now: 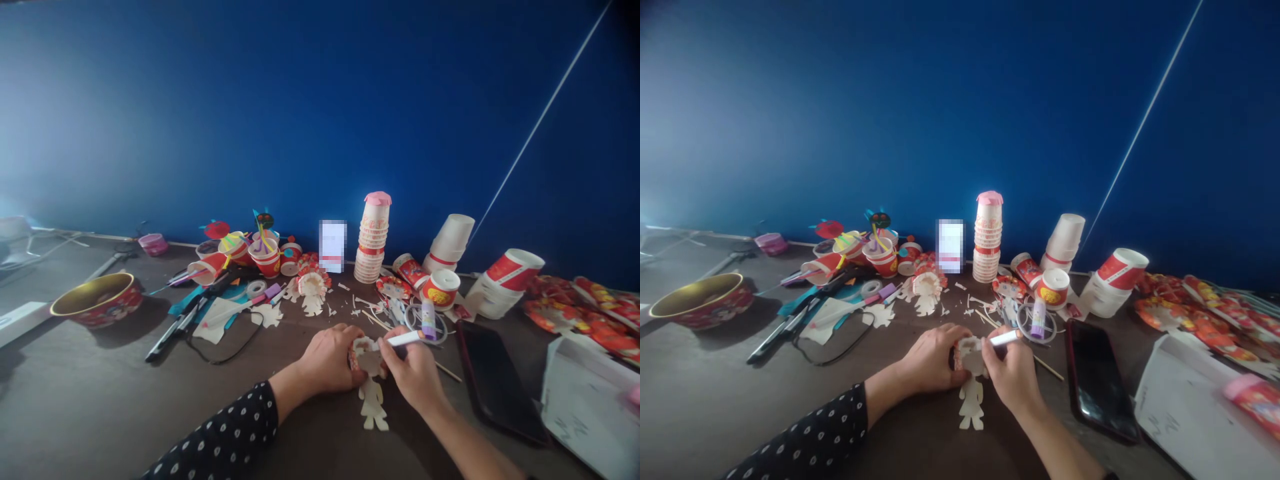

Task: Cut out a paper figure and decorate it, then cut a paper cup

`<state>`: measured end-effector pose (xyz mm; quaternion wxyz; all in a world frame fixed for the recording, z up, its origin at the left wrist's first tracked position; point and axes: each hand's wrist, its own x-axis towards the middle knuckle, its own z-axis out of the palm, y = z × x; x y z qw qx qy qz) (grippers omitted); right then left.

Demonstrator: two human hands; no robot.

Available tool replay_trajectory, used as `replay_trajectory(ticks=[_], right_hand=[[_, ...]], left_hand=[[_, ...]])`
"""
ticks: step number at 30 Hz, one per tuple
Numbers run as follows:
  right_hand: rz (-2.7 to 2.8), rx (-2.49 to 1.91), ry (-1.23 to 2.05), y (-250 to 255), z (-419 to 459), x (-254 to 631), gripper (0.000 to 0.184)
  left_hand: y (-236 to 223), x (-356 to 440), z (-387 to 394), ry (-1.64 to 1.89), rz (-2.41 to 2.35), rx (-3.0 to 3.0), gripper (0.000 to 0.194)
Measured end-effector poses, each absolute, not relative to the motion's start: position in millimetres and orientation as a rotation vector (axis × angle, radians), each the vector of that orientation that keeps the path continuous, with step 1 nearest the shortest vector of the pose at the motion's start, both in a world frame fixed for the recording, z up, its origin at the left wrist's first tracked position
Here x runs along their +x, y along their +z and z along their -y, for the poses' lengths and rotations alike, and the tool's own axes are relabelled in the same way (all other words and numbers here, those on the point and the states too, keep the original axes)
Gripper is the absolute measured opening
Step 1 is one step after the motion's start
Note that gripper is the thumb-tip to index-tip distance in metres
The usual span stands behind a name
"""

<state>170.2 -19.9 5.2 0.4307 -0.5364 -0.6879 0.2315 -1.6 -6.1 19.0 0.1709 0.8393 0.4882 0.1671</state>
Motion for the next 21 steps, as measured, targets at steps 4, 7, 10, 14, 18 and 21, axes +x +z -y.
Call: replay_trajectory(ticks=[4,7,10,14,18,21], right_hand=[[1.771,-1.355,0.526,4.8,18.1,171.3,0.023],[1.797,-1.352,0.485,4.2,17.3,171.4,0.025],[1.818,-1.350,0.450,3.8,17.2,171.2,0.026],[1.839,-1.372,0.435,2.9,17.1,171.2,0.026],[1.840,-1.384,0.443,1.5,16.4,171.1,0.025],[1.843,-1.394,0.420,1.3,15.9,170.8,0.024]], left_hand=[[18.8,-1.0,6.1,0.470,-1.401,2.375,0.053],[19.7,-0.2,6.7,0.472,-1.403,2.374,0.050],[20.9,0.2,7.0,0.457,-1.421,2.371,0.049],[20.3,-0.4,6.4,0.469,-1.398,2.366,0.049],[19.4,-1.1,5.8,0.498,-1.382,2.360,0.048],[20.7,-0.9,6.0,0.485,-1.389,2.349,0.048]])
